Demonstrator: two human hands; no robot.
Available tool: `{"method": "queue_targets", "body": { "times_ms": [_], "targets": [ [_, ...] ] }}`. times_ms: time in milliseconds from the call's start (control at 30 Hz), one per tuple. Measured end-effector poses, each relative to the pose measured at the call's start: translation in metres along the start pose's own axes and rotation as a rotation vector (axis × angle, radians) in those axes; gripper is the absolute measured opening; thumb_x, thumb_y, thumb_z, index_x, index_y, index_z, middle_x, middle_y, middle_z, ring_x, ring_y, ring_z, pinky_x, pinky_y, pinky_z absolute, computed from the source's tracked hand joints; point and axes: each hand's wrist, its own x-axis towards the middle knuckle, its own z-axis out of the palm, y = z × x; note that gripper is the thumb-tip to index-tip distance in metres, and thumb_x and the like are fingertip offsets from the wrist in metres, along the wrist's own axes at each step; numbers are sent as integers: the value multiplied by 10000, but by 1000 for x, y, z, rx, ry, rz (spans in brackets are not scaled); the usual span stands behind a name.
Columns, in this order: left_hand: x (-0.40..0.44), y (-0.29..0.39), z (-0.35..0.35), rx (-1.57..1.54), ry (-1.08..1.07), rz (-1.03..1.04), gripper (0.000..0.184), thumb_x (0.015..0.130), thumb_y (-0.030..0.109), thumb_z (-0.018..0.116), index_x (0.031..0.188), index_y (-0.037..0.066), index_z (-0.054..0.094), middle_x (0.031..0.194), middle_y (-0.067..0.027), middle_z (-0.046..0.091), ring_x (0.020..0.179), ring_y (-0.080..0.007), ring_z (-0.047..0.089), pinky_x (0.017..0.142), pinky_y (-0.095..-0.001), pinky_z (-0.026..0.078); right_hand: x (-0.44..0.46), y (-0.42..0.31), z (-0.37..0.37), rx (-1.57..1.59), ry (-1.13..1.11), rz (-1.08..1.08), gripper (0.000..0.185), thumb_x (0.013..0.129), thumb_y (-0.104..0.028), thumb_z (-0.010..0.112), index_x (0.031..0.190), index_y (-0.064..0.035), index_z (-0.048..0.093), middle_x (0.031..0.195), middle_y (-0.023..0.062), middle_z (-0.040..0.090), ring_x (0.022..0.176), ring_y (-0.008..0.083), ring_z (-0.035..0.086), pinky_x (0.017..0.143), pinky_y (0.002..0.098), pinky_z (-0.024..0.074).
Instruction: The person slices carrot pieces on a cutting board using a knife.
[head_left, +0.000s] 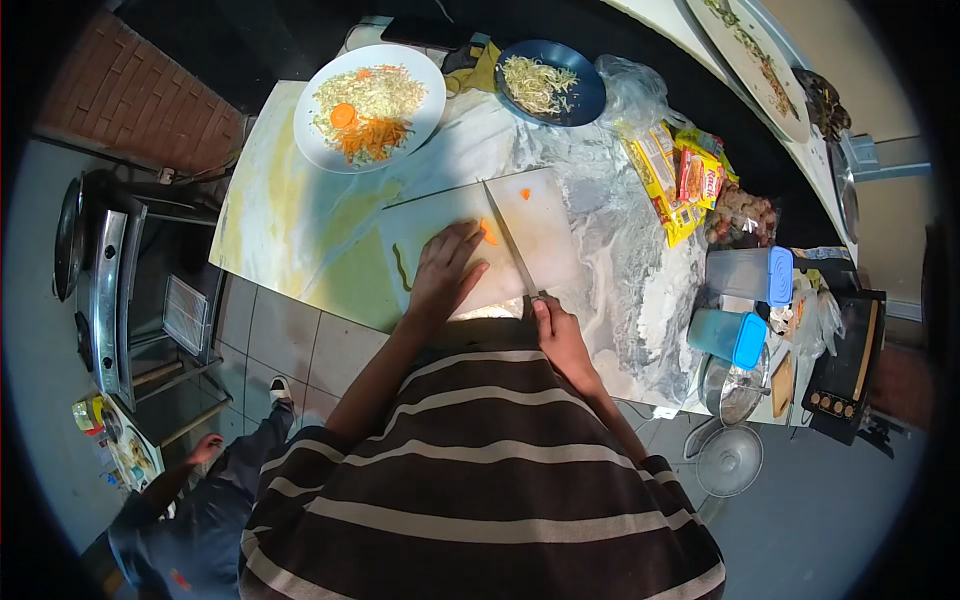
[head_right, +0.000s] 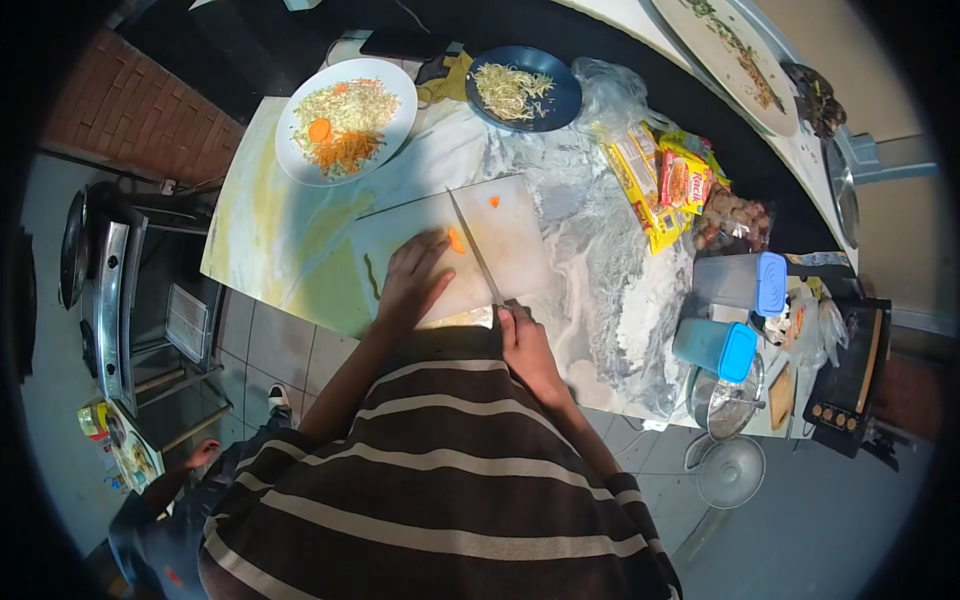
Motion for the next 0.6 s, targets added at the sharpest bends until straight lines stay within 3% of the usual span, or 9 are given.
{"method": "queue_targets", "body": {
  "times_ms": [333,600],
  "targets": [
    [0,0,0,59,-103,33,454,865,212,679,1284,70,578,1351,-73,536,1289,-293,462,1054,-433,362,2,-8,3,-156,-28,22,345,1033,-299,419,1103,22,525,750,317,618,735,526,596,630,584,457],
    [2,-2,-1,58,-116,47,449,867,210,678,1281,65,582,1346,-70,541,1285,-288,465,1051,-432,365,2,-8,3,-171,-31,20,339,1034,-298,415,1061,24,517,742,327,609,728,532,590,623,589,456]
  ]
}}
